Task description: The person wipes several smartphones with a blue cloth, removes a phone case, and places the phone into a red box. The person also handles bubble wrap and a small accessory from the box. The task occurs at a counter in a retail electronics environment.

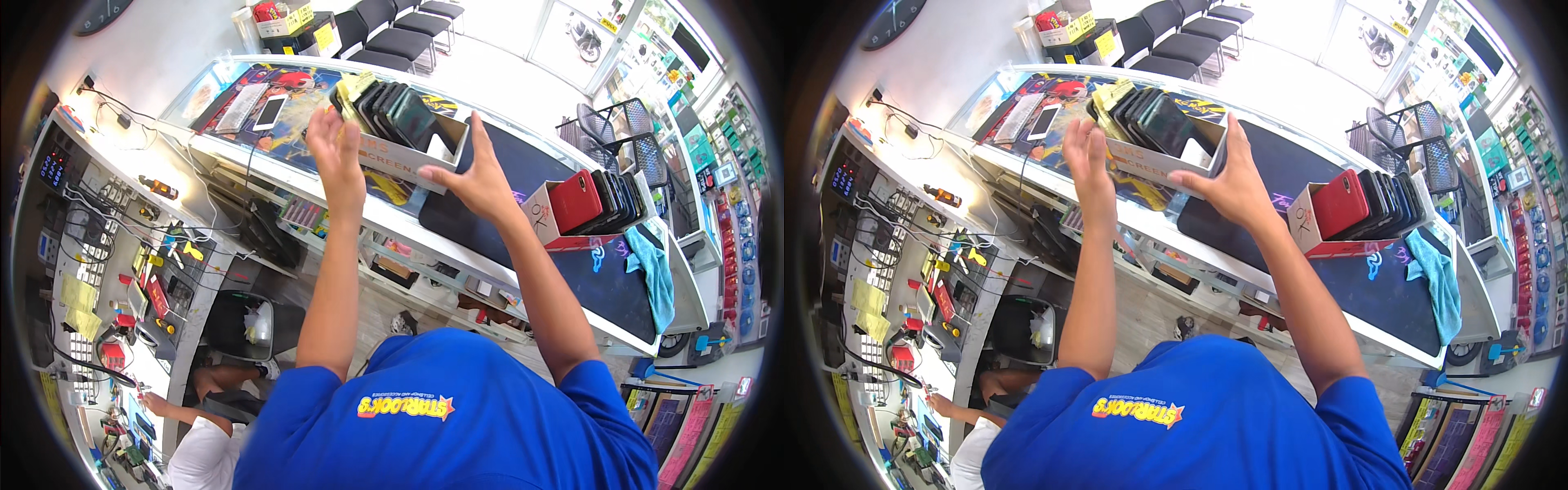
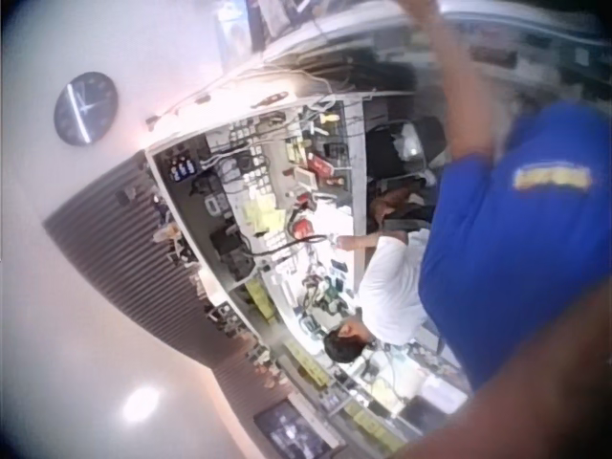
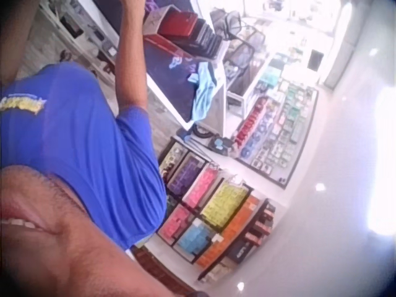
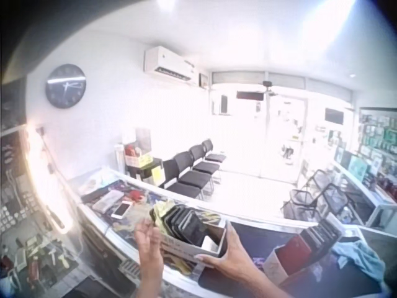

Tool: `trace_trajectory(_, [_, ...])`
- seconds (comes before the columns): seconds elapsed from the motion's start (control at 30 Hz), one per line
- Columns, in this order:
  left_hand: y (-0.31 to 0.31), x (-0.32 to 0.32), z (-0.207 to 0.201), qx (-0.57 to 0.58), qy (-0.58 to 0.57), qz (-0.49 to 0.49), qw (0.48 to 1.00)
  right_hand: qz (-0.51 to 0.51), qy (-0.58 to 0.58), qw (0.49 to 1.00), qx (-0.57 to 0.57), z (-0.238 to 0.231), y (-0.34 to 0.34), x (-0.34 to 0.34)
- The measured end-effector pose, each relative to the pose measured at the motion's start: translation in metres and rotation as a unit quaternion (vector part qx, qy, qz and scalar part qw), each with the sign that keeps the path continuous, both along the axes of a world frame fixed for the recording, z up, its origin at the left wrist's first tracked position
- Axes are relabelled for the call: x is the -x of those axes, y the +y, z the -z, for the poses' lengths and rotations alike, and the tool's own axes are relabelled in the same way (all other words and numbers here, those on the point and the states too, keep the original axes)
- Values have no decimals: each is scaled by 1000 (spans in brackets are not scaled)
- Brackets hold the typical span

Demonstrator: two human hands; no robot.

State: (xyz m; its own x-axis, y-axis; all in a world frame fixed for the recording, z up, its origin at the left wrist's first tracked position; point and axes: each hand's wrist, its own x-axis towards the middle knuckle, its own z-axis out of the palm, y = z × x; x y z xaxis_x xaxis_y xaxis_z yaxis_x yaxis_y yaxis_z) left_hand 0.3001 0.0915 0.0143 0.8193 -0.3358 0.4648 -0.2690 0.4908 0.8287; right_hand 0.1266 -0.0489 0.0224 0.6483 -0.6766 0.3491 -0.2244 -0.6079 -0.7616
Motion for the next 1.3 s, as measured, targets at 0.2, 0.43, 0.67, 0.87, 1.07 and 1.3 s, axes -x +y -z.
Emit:
trace_trajectory(0.2, [-39,-98,10,-67,19,124,990,-9,62,995,-71,-24,-6,-43])
trace_trajectory(0.43, [-42,-89,11,-32,58,188,980,-41,115,992,10,-46,-20,-76])
trace_trajectory(0.67, [-36,-79,4,-45,77,168,982,-70,227,969,-68,-74,-12,-75])
trace_trajectory(0.87, [-25,-75,14,-47,49,187,980,-38,-6,999,-36,-1,-20,-33])
trace_trajectory(1.07, [-22,-79,25,-198,14,185,963,-43,-4,997,-66,15,-11,-18])
trace_trajectory(1.3, [-4,-79,3,-252,41,128,958,-38,-92,993,-55,18,3,-30])
